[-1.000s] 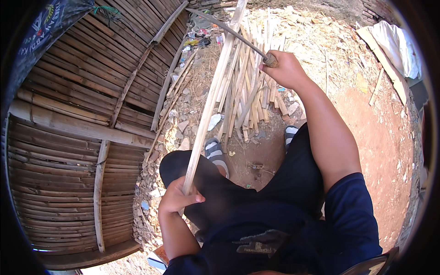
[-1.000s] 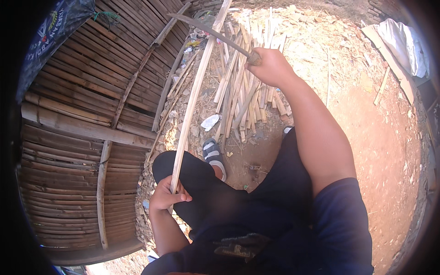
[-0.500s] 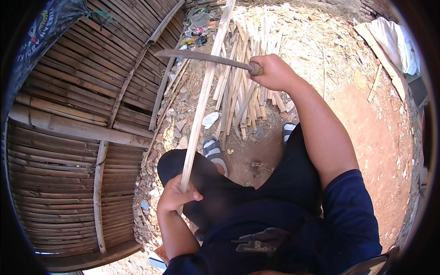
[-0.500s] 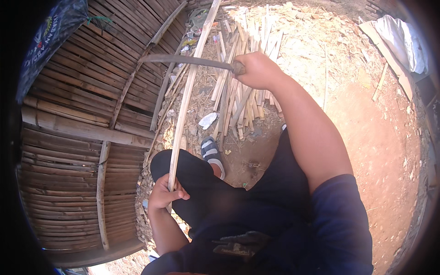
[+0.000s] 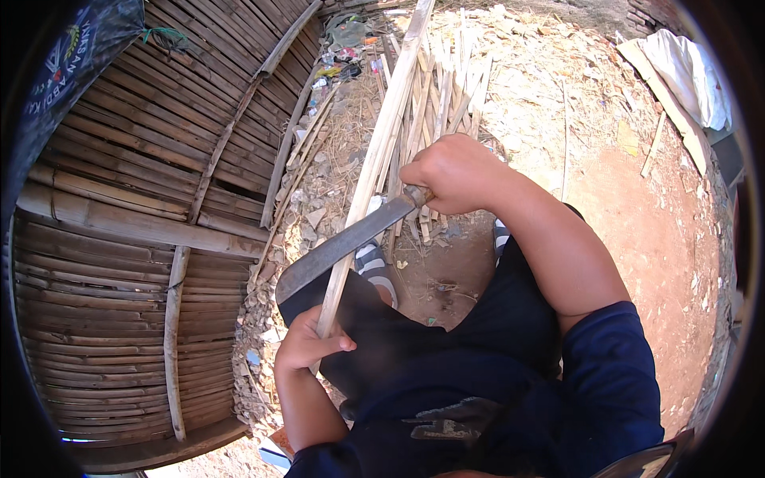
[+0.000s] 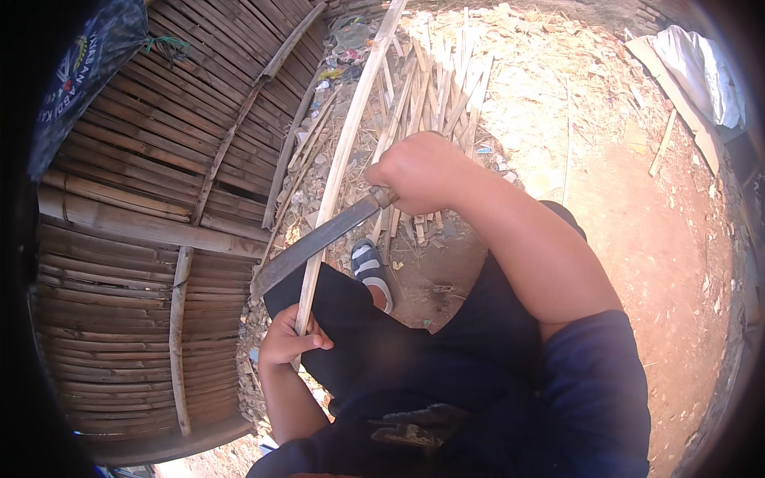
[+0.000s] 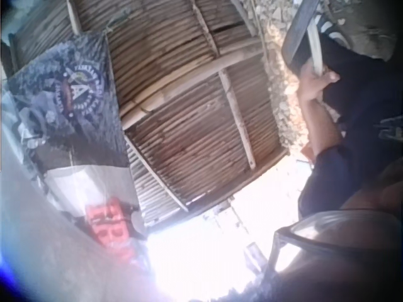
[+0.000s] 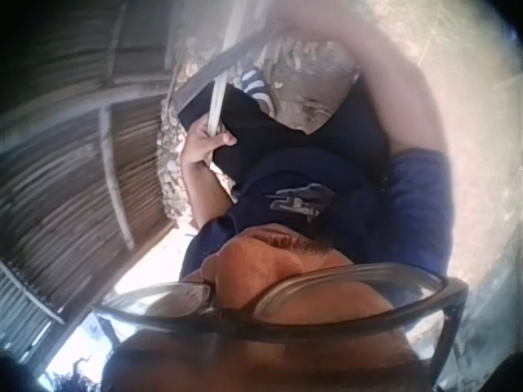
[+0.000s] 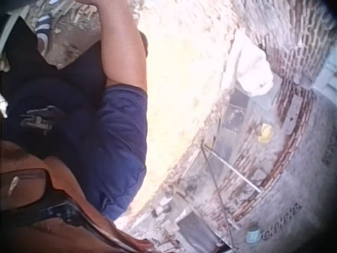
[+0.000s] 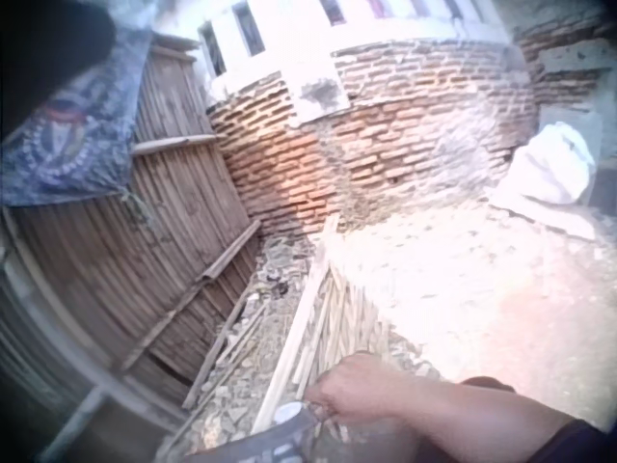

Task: The person uses a large blade to shave and smooth the surface of a wooden strip, pulling the blade along the wood while holding it in place by hand and with their feet.

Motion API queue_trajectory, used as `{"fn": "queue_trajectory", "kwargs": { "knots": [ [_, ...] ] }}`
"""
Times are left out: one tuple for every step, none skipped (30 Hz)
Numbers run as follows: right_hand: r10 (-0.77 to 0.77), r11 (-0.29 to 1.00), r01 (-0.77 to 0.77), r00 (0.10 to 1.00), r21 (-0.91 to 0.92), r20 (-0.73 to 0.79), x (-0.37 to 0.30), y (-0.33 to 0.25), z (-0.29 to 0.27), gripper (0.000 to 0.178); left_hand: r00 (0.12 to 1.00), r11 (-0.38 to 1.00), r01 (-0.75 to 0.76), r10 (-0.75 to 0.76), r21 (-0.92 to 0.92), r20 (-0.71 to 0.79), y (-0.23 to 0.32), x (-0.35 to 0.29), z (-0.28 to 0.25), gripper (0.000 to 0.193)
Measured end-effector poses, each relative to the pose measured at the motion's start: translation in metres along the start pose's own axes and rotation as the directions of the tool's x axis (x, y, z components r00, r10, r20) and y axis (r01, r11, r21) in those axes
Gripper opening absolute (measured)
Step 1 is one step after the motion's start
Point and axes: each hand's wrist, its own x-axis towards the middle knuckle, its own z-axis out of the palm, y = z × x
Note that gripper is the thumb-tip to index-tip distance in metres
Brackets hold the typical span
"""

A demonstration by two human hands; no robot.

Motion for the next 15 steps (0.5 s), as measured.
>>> {"fn": "queue_trajectory", "kwargs": {
  "knots": [
    [0.064,0.996,-0.058,0.994,0.071,-0.09,0.001,0.014,0.004,0.018,1.0,1.0,0.003,-0.003,0.007,-0.005,0.001,0.001,0.003,0.034],
    [0.134,0.983,-0.109,0.975,0.146,-0.175,0.003,0.033,0.013,0.017,0.998,0.999,0.036,-0.037,-0.016,-0.051,0.005,0.001,0.007,0.034],
    [0.214,0.963,-0.16,0.943,0.218,-0.256,0.002,0.051,0.016,0.017,0.997,0.999,0.047,-0.047,-0.011,-0.053,0.007,0.003,0.007,0.034],
    [0.348,0.923,-0.28,0.9,0.263,-0.263,0.003,0.062,0.013,0.019,0.997,0.999,0.05,-0.051,-0.011,-0.062,0.007,0.003,0.006,0.034],
    [0.476,0.866,-0.394,0.838,0.309,-0.265,0.002,0.072,0.011,0.02,0.996,0.999,0.053,-0.054,-0.01,-0.07,0.006,0.004,0.006,0.034],
    [0.594,0.791,-0.496,0.761,0.357,-0.259,0.003,0.075,0.008,0.022,0.997,0.999,0.053,-0.053,-0.001,-0.057,0.004,0.003,0.004,0.033],
    [0.603,0.784,-0.497,0.751,0.371,-0.267,0.003,0.076,0.006,0.023,0.998,0.999,0.053,-0.053,0.008,-0.044,0.002,0.001,0.003,0.032],
    [0.613,0.776,-0.499,0.74,0.386,-0.276,0.001,0.075,0.005,0.024,0.998,0.998,0.053,-0.052,0.019,-0.029,0.002,0.001,0.001,0.031],
    [0.626,0.764,-0.504,0.73,0.402,-0.274,-0.003,0.071,0.007,0.026,0.999,0.999,0.047,-0.047,0.008,-0.024,0.002,0.002,0.001,0.032],
    [0.565,0.816,-0.448,0.754,0.366,-0.336,-0.003,0.065,0.01,0.021,0.999,0.999,0.041,-0.041,-0.003,-0.018,0.002,0.002,0.001,0.032],
    [0.468,0.871,-0.371,0.824,0.322,-0.318,-0.004,0.058,0.012,0.02,0.999,0.999,0.036,-0.036,-0.013,-0.012,0.003,0.002,0.003,0.032],
    [0.369,0.915,-0.29,0.883,0.282,-0.289,-0.005,0.047,0.011,0.019,0.999,0.998,0.034,-0.034,-0.05,-0.008,0.004,0.003,0.005,0.032],
    [0.259,0.949,-0.196,0.931,0.246,-0.259,-0.004,0.036,0.011,0.018,1.0,0.996,0.028,-0.029,-0.084,-0.01,0.007,0.003,0.008,0.032],
    [0.176,0.973,-0.144,0.968,0.181,-0.18,-0.003,0.023,0.013,0.019,1.0,0.993,0.022,-0.023,-0.118,-0.014,0.007,0.003,0.01,0.032],
    [0.095,0.99,-0.083,0.99,0.118,-0.103,-0.002,0.01,0.012,0.019,1.0,0.996,0.018,-0.019,-0.083,-0.008,0.006,0.003,0.008,0.032]
  ]
}}
